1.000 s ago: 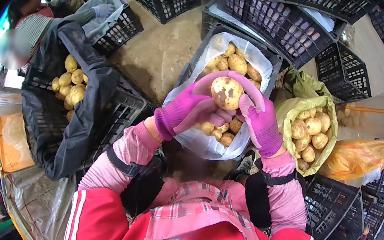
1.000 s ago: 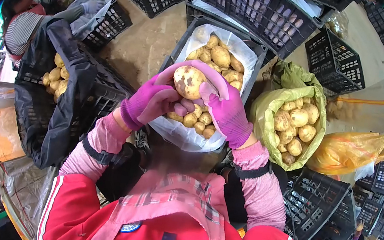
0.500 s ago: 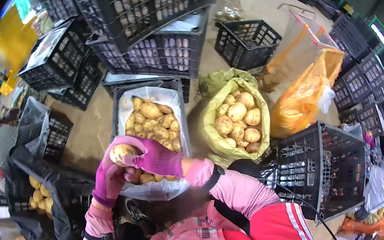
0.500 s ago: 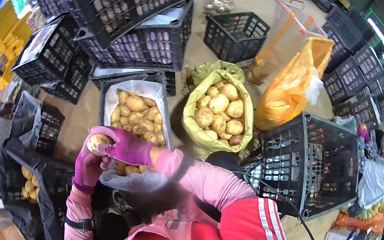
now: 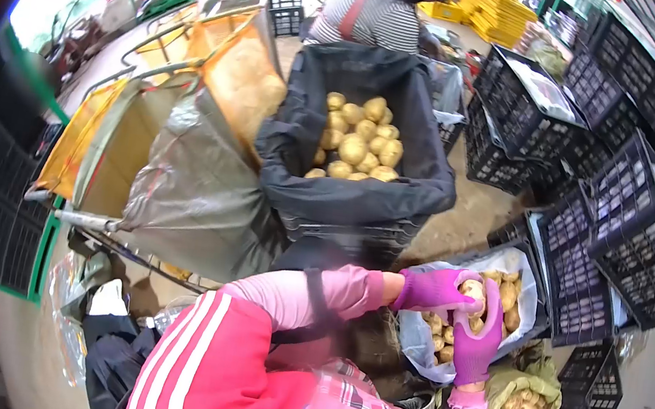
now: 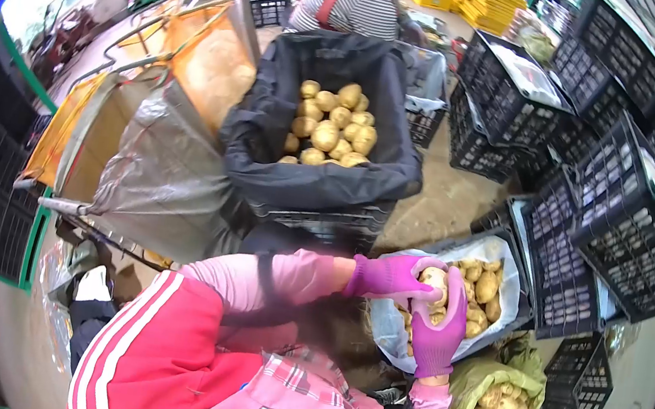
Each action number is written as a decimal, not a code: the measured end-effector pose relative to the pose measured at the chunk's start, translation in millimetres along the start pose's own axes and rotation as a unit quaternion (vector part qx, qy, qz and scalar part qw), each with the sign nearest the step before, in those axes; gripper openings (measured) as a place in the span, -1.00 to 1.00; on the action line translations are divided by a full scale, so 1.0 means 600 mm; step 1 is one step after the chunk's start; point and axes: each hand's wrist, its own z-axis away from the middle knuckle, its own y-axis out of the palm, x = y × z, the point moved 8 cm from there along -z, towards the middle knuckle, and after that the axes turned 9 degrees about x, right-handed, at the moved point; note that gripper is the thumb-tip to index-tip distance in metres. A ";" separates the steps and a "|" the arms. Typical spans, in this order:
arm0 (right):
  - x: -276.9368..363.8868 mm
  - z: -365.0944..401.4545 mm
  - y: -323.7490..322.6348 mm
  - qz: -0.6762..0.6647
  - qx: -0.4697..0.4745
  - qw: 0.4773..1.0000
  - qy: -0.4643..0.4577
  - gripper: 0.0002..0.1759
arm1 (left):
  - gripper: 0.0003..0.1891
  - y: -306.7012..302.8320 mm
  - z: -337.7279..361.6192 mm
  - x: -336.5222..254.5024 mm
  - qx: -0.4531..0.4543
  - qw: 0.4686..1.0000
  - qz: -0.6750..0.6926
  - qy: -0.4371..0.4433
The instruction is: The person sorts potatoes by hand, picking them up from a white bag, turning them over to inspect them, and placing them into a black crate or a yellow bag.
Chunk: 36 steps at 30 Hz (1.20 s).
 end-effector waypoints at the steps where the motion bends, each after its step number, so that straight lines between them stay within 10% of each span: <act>1: 0.030 -0.005 0.008 -0.013 -0.001 1.000 -0.003 -0.30 | -0.37 -0.005 0.024 -0.007 -0.004 0.995 0.095 0.020; 5: 0.063 -0.011 0.011 -0.146 -0.030 0.988 -0.029 -0.33 | -0.43 -0.061 0.213 -0.175 -0.215 0.936 0.074 0.270; 8: 0.056 -0.015 0.024 -0.126 -0.002 0.992 -0.028 -0.39 | -0.59 -0.107 0.421 -0.302 -0.446 0.770 0.003 0.456; 11: 0.049 -0.017 0.037 -0.103 0.022 0.994 -0.026 -0.44 | -0.64 -0.136 0.605 -0.360 -0.654 0.537 -0.274 0.457; 13: 0.048 -0.009 0.039 -0.090 0.009 0.996 -0.016 -0.48 | -0.46 -0.235 0.633 -0.296 -0.298 0.588 0.355 0.664; 14: 0.044 -0.006 0.039 -0.094 -0.002 0.995 -0.018 -0.51 | -0.38 -0.243 0.637 -0.286 -0.299 0.601 0.343 0.657; 17: 0.043 -0.003 0.024 -0.028 -0.037 0.999 -0.024 -0.57 | -0.41 -0.212 0.492 -0.268 -0.222 0.746 0.309 0.547; 20: 0.037 0.011 -0.024 -0.036 -0.077 0.996 -0.018 -0.60 | -0.48 -0.128 0.311 -0.186 -0.250 0.917 0.194 0.245; 23: -0.025 0.005 -0.107 -0.079 -0.118 0.988 -0.061 -0.64 | -0.54 -0.061 0.167 -0.097 -0.133 0.982 -0.025 0.133; 29: -0.181 0.022 -0.216 -0.263 -0.210 0.940 0.047 -0.67 | -0.63 0.006 -0.051 0.098 0.049 0.923 -0.377 -0.055; 36: -0.195 0.085 -0.192 -0.047 -0.133 0.985 0.101 -0.62 | -0.61 -0.071 -0.216 0.423 0.139 0.762 -0.593 -0.220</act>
